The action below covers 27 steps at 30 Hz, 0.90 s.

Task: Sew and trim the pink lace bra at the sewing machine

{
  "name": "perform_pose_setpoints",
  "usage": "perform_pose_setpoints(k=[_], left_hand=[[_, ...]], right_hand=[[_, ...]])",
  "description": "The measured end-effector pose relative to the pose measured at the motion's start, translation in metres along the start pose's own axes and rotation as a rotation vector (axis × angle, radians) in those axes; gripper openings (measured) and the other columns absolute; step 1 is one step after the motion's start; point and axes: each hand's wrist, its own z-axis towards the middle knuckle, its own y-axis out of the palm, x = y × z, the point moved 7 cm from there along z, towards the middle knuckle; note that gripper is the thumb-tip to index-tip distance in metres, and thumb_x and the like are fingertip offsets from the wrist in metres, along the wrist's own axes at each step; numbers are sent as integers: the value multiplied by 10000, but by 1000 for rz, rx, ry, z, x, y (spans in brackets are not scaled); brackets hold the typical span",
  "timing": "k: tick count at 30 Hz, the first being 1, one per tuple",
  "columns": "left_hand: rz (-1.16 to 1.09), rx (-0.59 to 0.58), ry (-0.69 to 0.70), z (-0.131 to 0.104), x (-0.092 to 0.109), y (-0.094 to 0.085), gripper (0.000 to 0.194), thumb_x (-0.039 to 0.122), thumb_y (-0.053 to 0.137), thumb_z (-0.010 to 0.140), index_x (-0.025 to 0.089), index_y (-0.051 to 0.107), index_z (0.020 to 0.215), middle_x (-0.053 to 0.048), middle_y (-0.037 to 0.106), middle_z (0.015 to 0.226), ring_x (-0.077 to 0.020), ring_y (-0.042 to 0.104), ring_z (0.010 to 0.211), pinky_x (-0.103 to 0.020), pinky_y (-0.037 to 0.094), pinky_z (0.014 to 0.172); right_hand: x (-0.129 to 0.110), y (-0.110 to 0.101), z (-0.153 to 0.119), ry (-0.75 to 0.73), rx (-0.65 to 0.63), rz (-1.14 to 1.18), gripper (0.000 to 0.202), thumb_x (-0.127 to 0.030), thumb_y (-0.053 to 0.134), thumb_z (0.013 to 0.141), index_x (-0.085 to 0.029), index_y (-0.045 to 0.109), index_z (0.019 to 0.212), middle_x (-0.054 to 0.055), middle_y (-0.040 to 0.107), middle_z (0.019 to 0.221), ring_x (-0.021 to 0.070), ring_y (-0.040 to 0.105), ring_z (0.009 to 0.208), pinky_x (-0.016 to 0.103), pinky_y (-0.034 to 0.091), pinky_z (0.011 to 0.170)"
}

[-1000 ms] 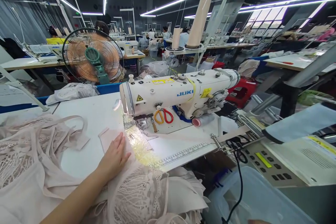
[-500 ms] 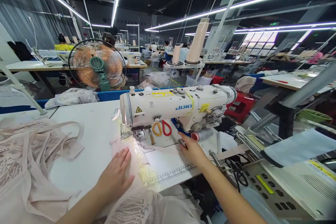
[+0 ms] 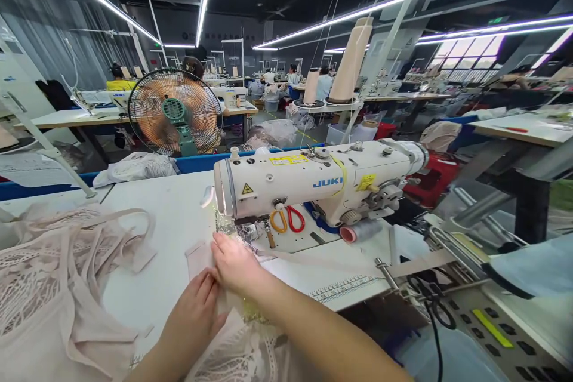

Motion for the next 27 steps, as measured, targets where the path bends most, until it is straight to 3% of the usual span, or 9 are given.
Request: perform_pose_setpoints(k=[4,7,11,14,16,18,21,25,27], left_hand=[[77,28,-19,-17,-15,-2,518,426,406,890,79,532,1253,-185,582,1260,-332,540,1142,-426,442,916],[90,27,-68,-28,-27,2,527,392,383,881,104,464,1315,-165,550,1304,-321,516,1174,-419,422,941],[49,11,-140,-30,-32,9,528,398,353,874,81,511,1266,-179,523,1328,-334,491,1200,-443,388,977],[-14,-50,-207,-20,-32,15,553,437,319,879,86,533,1249,-178,512,1339,-339,464,1228,-466,373,990],[-69,-114,-216,-10,-29,20,577,461,319,876,80,534,1253,-180,498,1350,-344,446,1244,-475,361,1001],[-112,-159,-204,3,-23,24,608,485,331,868,65,526,1262,-188,476,1366,-345,430,1257,-472,340,1021],[-136,-190,-200,23,-15,27,645,513,338,866,50,504,1283,-197,447,1385,-339,415,1270,-455,328,1035],[-136,-235,-207,40,-10,27,650,502,360,869,27,490,1293,-215,438,1383,-360,412,1269,-458,346,1019],[-137,-256,-200,41,-10,24,642,503,386,863,39,494,1293,-206,448,1379,-363,425,1258,-459,354,1014]], right_hand=[[8,21,19,61,0,31,647,-410,543,848,60,438,1281,270,403,1384,332,336,1313,461,312,1078],[15,22,-11,60,9,44,572,-350,511,873,32,446,1293,246,413,1388,318,346,1312,455,302,1089],[26,12,-100,-31,-24,49,417,-136,416,876,-114,509,1282,116,501,1358,203,433,1267,352,357,1070],[53,-5,-187,25,-25,18,472,-34,304,862,-167,563,1233,98,576,1282,195,497,1214,383,434,1007],[79,-17,-241,200,-47,-6,438,-79,356,858,-203,598,1201,92,594,1259,222,542,1167,396,460,980],[103,-25,-283,496,-103,4,377,-120,419,813,-195,682,1072,141,659,1142,293,640,997,458,512,881],[102,-18,-300,745,-74,400,292,-318,503,831,-200,701,1010,156,679,1066,306,640,966,449,504,858],[67,37,-263,887,101,1414,513,-587,678,665,-199,671,1000,114,680,1051,236,641,967,298,511,747],[49,65,-243,882,96,1696,537,-586,761,568,-191,673,922,54,687,837,137,644,673,178,420,494]])
